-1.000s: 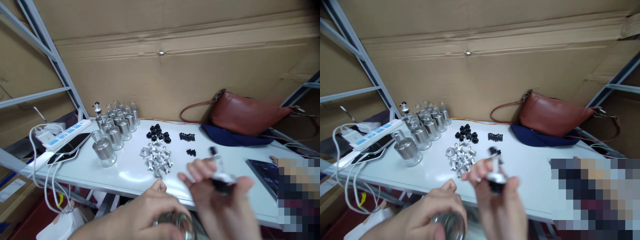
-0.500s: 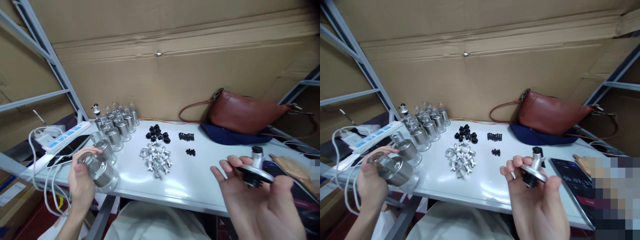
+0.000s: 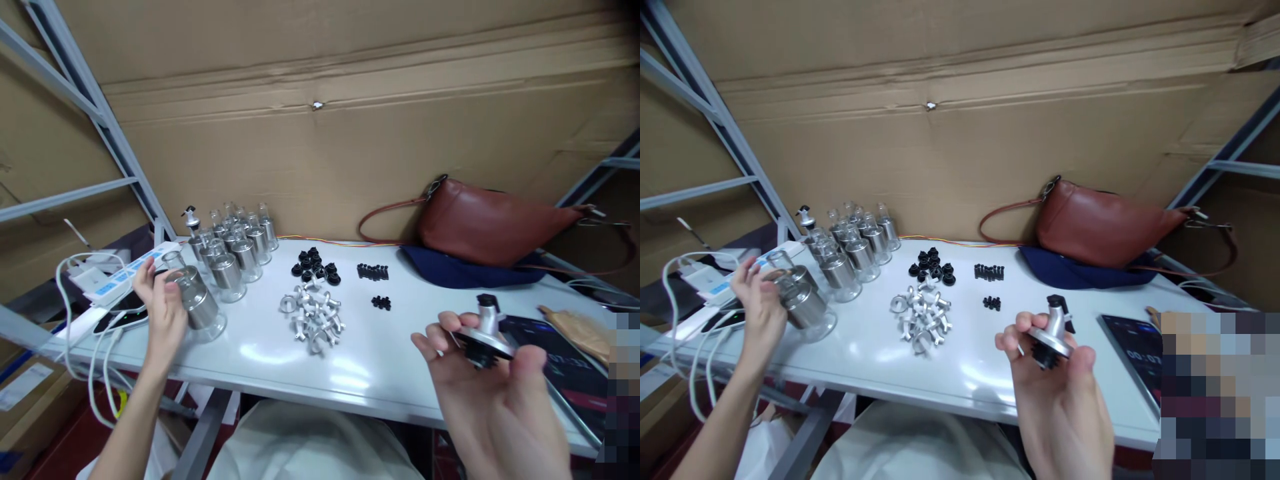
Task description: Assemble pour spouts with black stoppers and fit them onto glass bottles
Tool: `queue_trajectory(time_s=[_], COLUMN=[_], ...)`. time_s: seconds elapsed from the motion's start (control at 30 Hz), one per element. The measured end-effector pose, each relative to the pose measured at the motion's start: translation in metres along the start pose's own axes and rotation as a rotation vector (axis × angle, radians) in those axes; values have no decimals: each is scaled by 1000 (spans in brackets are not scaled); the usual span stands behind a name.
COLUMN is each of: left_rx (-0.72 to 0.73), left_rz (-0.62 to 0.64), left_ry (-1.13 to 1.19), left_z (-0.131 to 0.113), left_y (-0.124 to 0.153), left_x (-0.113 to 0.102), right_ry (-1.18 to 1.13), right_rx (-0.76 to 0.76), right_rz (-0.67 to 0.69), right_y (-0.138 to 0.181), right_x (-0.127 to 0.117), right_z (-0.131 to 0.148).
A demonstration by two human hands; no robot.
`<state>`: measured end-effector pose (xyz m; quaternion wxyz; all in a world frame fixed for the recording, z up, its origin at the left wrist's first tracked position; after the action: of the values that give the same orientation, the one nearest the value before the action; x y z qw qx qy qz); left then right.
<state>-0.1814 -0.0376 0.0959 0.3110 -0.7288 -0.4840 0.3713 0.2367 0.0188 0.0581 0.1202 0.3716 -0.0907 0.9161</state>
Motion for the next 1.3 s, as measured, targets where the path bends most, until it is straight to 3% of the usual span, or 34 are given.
queue_trajectory(time_s=[0.13, 0.3, 0.43, 0.57, 0.7, 0.77, 0.87, 0.97, 1.03, 1.13, 1.3], left_rx=[-22, -11, -13, 33, 121, 189, 263, 290, 281, 311, 484], left_rz=[64, 137, 109, -87, -368, -244, 247, 657, 794, 811, 671], left_ry=[-9, -20, 9, 88, 252, 482, 740, 745, 709, 662, 619], left_z=[21, 17, 15, 11, -25, -59, -123, -168, -184, -197, -207], left_y=[-6, -5, -4, -3, 21, 42, 89, 137, 152, 155, 153], left_x=[9, 25, 28, 14, -5, 5, 43, 78, 96, 109, 101], right_ry=[20, 28, 41, 105, 259, 366, 521, 573, 574, 573, 540], right_rx=[51, 68, 87, 136, 172, 202, 230, 234, 225, 180, 46], right_rz=[-15, -16, 7, 10, -84, -63, 72, 160, 176, 170, 234], right_y=[1, 1, 1, 5, 6, 6, 6, 8, 9, 7, 8], right_x=[0, -3, -7, -12, -28, -30, -23, -17, -19, -26, -25], right_z=[-8, -18, -27, -39, -52, -61, -76, -86, -89, -88, -80])
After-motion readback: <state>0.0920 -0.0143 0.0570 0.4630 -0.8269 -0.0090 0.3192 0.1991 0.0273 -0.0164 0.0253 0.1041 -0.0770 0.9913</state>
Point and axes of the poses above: each hand's wrist, its own y-axis away from the middle knuckle, its own x-axis out of the palm, z = x × y, the point moved 9 cm from there along -y, towards the middle knuckle, and after that the axes turned 7 degrees about -z, right-handed, at the moved point
